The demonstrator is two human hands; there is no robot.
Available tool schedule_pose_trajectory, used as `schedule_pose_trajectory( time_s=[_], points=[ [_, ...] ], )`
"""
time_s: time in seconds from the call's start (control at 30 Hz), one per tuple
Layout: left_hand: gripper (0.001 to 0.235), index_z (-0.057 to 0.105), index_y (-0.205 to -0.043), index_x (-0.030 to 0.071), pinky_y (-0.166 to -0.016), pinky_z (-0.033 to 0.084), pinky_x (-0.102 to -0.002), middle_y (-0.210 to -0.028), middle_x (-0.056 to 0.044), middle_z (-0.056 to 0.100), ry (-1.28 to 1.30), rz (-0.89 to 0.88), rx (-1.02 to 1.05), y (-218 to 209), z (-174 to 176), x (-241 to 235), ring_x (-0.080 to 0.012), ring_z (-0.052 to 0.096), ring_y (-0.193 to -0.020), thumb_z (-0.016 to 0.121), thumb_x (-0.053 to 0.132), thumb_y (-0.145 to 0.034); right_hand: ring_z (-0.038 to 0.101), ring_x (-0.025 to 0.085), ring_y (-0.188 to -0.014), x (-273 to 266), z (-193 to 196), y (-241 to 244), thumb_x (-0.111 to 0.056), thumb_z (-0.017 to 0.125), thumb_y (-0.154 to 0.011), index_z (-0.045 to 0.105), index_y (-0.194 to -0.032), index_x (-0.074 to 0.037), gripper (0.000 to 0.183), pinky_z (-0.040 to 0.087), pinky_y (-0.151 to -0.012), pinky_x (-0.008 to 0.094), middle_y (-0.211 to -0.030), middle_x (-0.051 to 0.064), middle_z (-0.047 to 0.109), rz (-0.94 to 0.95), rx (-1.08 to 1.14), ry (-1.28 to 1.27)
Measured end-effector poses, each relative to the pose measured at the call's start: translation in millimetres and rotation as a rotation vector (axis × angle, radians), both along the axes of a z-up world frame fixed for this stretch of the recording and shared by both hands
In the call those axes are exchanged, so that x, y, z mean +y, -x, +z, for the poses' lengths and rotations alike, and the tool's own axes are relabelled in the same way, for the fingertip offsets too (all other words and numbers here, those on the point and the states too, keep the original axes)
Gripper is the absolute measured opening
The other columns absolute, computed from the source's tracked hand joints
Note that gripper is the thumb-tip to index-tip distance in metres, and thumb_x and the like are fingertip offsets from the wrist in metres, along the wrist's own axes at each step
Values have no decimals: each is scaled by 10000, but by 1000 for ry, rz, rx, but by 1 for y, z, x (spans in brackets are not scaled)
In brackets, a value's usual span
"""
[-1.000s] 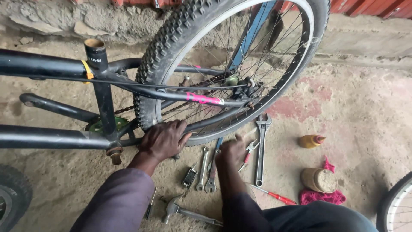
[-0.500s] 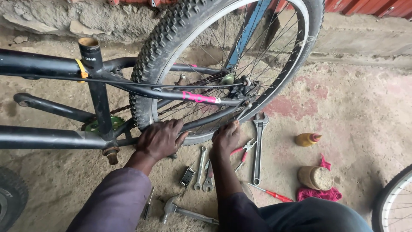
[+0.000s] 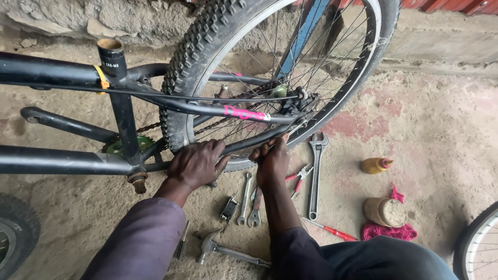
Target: The person works on the rear wheel of a bicycle, using a wrench to tighten the axle nuts and a screwdriver to adjust the derailleur. They rotate the wheel to check the chain alignment and continue making adjustments to the rear hub area.
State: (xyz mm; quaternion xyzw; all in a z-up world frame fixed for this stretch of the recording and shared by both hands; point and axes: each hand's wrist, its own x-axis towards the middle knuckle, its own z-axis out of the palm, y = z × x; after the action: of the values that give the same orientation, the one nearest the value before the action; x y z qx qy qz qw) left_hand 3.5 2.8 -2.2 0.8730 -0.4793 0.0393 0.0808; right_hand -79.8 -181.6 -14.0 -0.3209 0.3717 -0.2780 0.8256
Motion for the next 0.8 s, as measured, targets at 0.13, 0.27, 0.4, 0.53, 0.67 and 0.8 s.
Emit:
schedule_pose_trajectory(
  time_s=[0.13, 0.27, 0.4, 0.53, 0.67, 0.8],
  points=[
    [365, 539, -1023, 146, -597, 580, -480, -831, -139, 688, 5, 7, 7, 1, 7, -1, -373, 727, -656, 444, 498, -997, 476, 239, -415, -8, 1, -3, -505, 331, -1108, 460, -842, -110, 493, 479, -404, 385, -596, 20, 324, 7, 23, -96],
    [371, 539, -1012, 152, -597, 581, -471, -827, -132, 685, 4, 6, 1, 3, -2, 1, -366, 726, -656, 453, 512, -997, 604, 289, -451, -5, 17, 1, -503, 285, -1103, 455, -835, -95, 517, 566, -438, 419, -581, 65, 424, 67, 110, -75],
    [364, 539, -1006, 158, -595, 580, -466, -830, -127, 687, 16, 8, -4, -1, -8, -1, -358, 726, -646, 462, 513, -992, 674, 356, -482, -6, 6, -3, -540, 297, -1090, 461, -806, -50, 589, 611, -458, 483, -567, 151, 514, 102, 171, 34],
    [368, 539, -1008, 157, -602, 584, -470, -834, -131, 687, -1, 7, -1, -1, -2, 0, -364, 728, -653, 448, 513, -997, 631, 356, -412, -4, -4, -18, -546, 299, -1094, 468, -769, -35, 628, 581, -388, 467, -534, 176, 503, 37, 259, 28],
    [383, 543, -1021, 156, -599, 580, -469, -837, -131, 691, 8, 4, -2, 5, 4, 0, -362, 729, -657, 437, 523, -996, 608, 299, -406, -3, -23, -27, -615, 289, -1063, 491, -796, -46, 660, 553, -347, 420, -569, 142, 513, -37, 377, -6],
    [383, 538, -1011, 157, -596, 580, -471, -833, -135, 685, 27, -1, -17, 1, 2, -1, -365, 727, -661, 441, 527, -996, 640, 342, -651, -16, -121, -71, -631, 428, -1050, 551, -1038, 15, 658, 593, -630, 482, -826, 182, 608, -281, 578, -28]
  ],
)
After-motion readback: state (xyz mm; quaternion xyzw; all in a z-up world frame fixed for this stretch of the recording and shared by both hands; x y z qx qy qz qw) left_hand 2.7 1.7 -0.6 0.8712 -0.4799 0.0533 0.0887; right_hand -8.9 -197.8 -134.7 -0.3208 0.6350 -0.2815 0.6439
